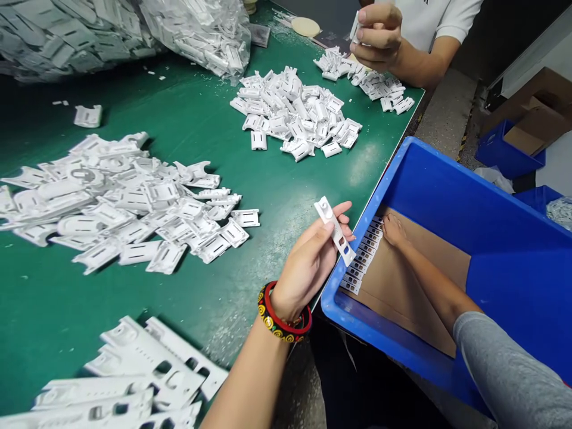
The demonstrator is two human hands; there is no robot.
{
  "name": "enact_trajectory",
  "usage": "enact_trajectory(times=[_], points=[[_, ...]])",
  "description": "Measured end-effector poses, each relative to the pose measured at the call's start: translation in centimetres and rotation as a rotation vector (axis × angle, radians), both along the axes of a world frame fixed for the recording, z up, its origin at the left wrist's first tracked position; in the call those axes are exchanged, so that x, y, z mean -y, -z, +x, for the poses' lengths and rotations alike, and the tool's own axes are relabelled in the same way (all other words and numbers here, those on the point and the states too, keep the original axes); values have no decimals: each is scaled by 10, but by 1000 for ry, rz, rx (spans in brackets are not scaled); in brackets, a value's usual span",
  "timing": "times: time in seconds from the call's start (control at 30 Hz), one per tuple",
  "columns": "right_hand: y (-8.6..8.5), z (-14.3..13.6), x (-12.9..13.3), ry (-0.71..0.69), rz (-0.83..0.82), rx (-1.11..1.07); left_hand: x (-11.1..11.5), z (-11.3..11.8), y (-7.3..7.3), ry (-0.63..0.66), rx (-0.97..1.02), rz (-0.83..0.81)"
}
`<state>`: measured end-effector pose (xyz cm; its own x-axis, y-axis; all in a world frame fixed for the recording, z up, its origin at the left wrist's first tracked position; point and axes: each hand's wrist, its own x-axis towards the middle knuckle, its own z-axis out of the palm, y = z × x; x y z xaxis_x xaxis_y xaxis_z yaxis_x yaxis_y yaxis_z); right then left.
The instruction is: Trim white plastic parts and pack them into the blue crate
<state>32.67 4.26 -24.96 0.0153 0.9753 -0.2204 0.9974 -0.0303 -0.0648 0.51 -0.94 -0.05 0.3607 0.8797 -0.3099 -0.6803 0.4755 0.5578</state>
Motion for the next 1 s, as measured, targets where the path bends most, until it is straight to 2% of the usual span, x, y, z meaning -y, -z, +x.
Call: enact_trajectory(times=[0.2, 0.27, 0.33, 0.4, 0.47, 0.53, 0.57, 0.67, 0.73, 0.8, 0.87, 0.93, 1.0], points=[[-6, -10, -5, -14, 22, -40, -1, 0, 2, 12, 9, -10], [-12, -14, -8, -23, 44, -74, -1, 0, 4, 10, 15, -14], [-26, -19, -8, -22, 85, -107, -1, 0, 6, -1, 26, -11], [-50, -28, -2, 0, 148, -130, -2, 0, 8, -7, 41, 0], [-86, -44, 13, 20, 272, -235, -2, 1, 8, -7, 48, 14], [-129, -69, 34, -27, 459, -528, -2, 2, 8, -13, 44, 37], [-150, -83, 46, -98, 490, -653, -2, 2, 7, -18, 40, 52], [-202, -130, 73, -293, 378, -883, 0, 3, 6, -22, 28, 94], [-221, -156, 81, -285, 337, -929, 1, 3, 5, 9, 22, 112], [-227, -168, 80, -221, 338, -961, 2, 3, 4, 45, 18, 119], [-224, -162, 71, -153, 366, -1000, 2, 3, 4, 35, 10, 110], [-211, -135, 57, -51, 441, -999, 1, 3, 5, -13, 7, 73], [-187, -93, 41, 113, 547, -913, 0, 3, 5, -49, 12, 28]])
